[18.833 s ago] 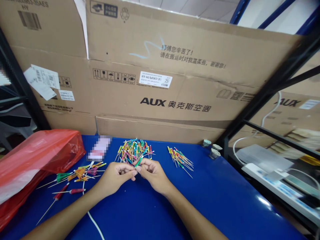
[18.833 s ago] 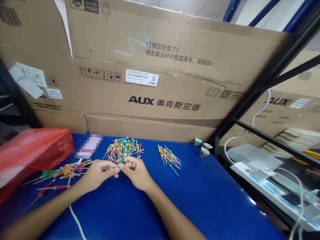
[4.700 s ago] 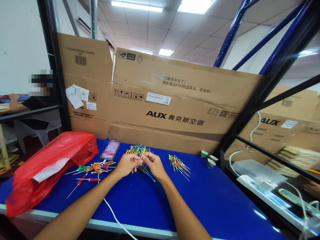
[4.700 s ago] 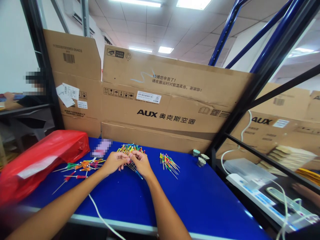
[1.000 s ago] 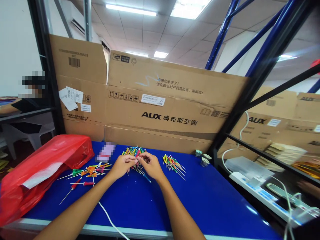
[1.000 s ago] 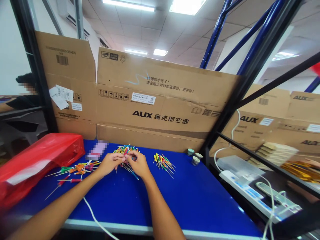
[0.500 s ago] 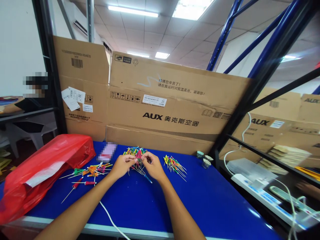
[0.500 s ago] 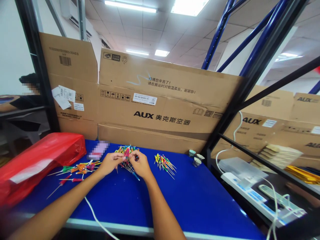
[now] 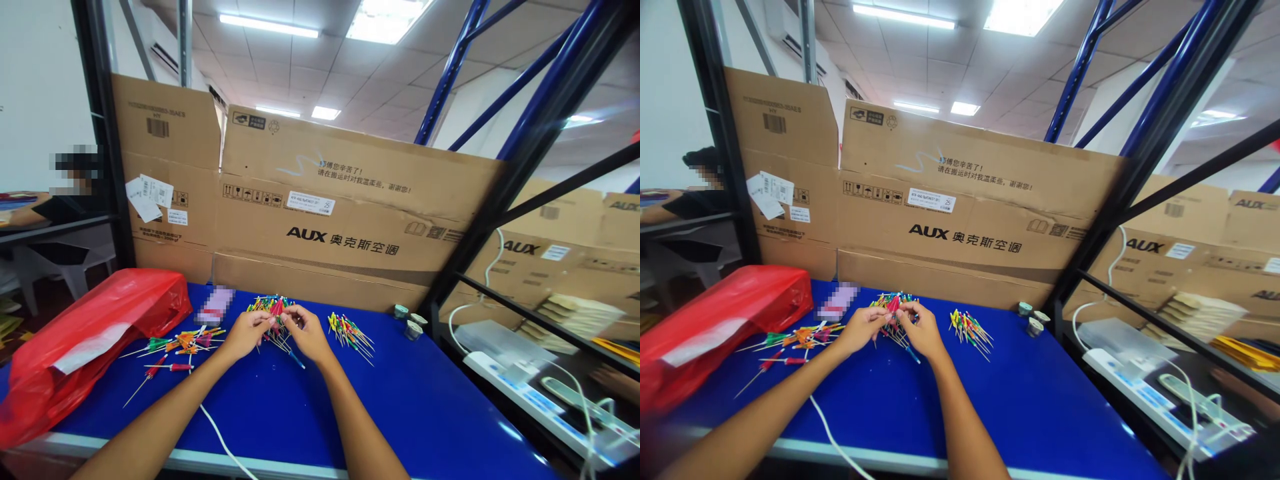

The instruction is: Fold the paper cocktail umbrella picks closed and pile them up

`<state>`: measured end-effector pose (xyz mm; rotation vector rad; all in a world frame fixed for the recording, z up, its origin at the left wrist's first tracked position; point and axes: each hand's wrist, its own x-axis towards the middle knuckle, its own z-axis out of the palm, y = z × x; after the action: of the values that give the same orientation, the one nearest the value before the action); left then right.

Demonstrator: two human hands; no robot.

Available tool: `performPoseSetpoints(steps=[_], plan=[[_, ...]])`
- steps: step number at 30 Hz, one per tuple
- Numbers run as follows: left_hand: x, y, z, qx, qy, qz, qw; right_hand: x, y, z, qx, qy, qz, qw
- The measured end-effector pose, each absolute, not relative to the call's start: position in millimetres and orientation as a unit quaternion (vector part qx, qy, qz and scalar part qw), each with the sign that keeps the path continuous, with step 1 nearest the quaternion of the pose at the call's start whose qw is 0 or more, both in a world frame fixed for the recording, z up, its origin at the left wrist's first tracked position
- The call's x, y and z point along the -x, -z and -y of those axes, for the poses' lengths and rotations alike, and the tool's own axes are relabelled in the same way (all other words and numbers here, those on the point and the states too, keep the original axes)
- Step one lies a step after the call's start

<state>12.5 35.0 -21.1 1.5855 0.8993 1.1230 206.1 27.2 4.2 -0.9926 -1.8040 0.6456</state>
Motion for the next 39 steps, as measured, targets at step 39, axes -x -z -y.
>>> performPoseSetpoints(steps=[39], plan=[[-19.9, 10.8, -21.5, -0.663, -0.441, -0.348, 0.495, -171.9, 2.4, -20.7, 0.302, -0.533, 0.496, 0.615]])
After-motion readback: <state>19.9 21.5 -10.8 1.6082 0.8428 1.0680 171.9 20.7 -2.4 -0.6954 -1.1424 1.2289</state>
